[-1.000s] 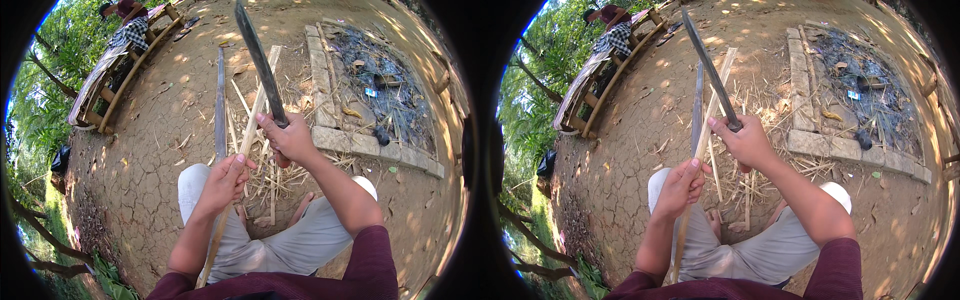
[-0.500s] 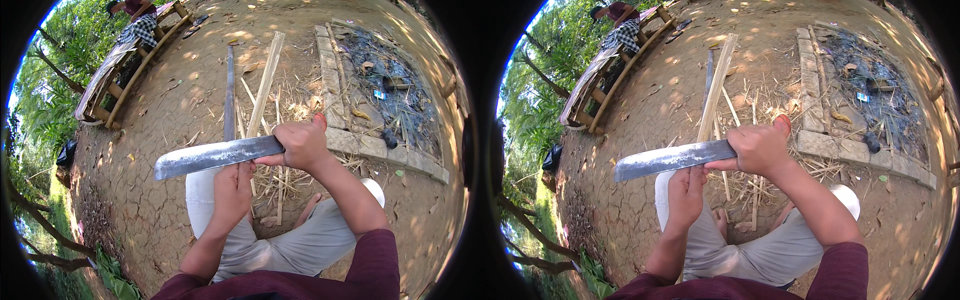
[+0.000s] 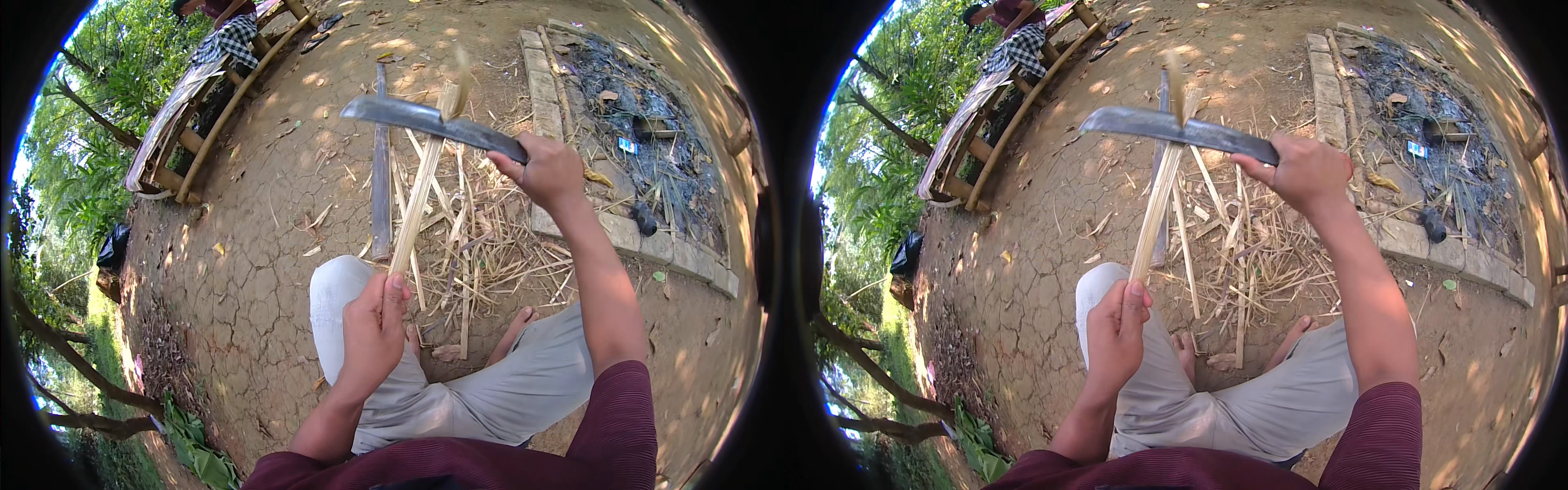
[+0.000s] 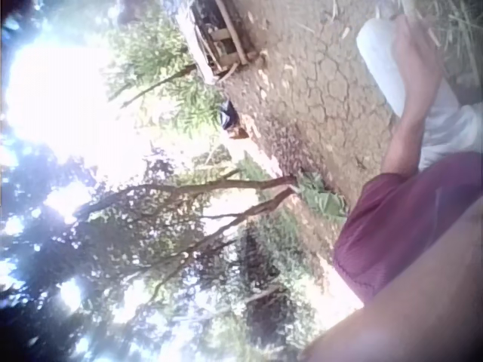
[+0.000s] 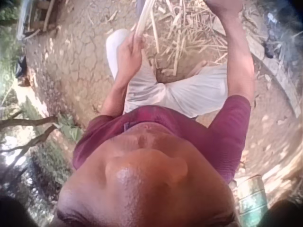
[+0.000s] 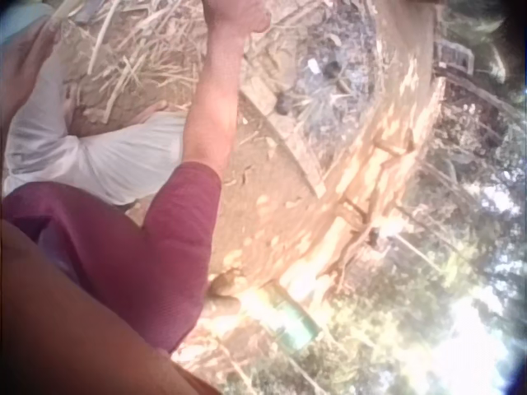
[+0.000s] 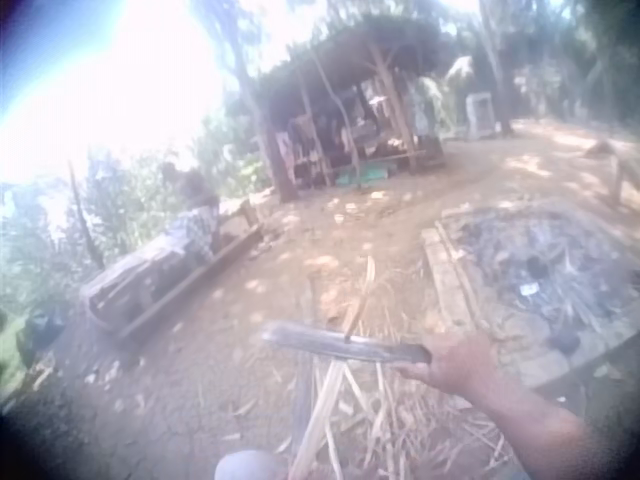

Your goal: The person uses a large knife to shave thin strips from a long piece of wood while sitting on the ground, creating a pile of wood shavings.

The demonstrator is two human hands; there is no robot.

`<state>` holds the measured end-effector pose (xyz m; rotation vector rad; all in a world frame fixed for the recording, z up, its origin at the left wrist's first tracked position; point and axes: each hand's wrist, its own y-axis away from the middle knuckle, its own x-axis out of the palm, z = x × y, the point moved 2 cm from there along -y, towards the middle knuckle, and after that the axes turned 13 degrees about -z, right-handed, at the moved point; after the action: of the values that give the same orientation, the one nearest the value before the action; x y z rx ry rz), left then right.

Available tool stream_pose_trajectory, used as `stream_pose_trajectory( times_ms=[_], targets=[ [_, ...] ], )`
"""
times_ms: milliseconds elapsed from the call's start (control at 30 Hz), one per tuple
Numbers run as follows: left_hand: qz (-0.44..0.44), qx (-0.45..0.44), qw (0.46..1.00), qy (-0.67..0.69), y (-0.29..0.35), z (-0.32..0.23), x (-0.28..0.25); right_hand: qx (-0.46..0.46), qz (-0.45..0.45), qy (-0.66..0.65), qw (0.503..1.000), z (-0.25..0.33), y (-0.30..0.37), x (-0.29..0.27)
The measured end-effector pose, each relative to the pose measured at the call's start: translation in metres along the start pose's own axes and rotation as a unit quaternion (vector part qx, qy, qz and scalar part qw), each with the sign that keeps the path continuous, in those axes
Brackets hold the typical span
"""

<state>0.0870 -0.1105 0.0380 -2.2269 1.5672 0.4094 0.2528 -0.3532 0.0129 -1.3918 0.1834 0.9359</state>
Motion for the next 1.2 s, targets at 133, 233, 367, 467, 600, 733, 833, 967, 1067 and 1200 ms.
stream_pose_trajectory(
  times_ms=[133, 233, 367, 467, 600, 733, 833, 967, 1067, 1200],
  targets=[
    [0.015, -0.055, 0.998, 0.007, -0.002, 0.019, -0.003, 0.111, 0.097, 0.018, 0.989, 0.020, -0.003, -0.006],
    [0.014, -0.068, 0.997, 0.018, -0.005, 0.027, 0.000, 0.012, 0.058, -0.053, 0.997, 0.049, 0.015, 0.001],
    [-0.013, -0.023, 1.000, 0.008, 0.003, 0.027, -0.003, -0.167, 0.032, -0.102, 0.980, 0.066, 0.020, -0.001],
    [0.005, -0.017, 0.999, -0.037, 0.020, 0.028, -0.023, 0.176, 0.098, -0.007, 0.980, -0.026, -0.014, 0.021],
    [-0.007, -0.063, 0.998, 0.004, 0.020, 0.045, -0.034, 0.300, 0.101, -0.074, 0.946, -0.040, -0.010, 0.023],
    [0.021, -0.125, 0.987, 0.101, 0.005, 0.053, -0.026, 0.273, 0.124, -0.172, 0.938, 0.015, 0.010, 0.014],
    [0.030, -0.135, 0.984, 0.114, 0.000, 0.039, -0.019, 0.176, 0.113, -0.189, 0.959, 0.056, 0.020, 0.000],
    [0.031, -0.129, 0.981, 0.141, 0.002, 0.035, -0.005, -0.069, 0.048, -0.148, 0.985, 0.098, 0.034, -0.015],
    [0.002, -0.061, 0.994, 0.092, 0.008, 0.034, 0.004, -0.113, 0.034, -0.177, 0.977, 0.103, 0.049, -0.009],
    [-0.046, -0.003, 0.999, 0.001, 0.017, 0.015, 0.006, -0.089, 0.010, -0.109, 0.990, 0.070, 0.037, -0.004]
  ],
)
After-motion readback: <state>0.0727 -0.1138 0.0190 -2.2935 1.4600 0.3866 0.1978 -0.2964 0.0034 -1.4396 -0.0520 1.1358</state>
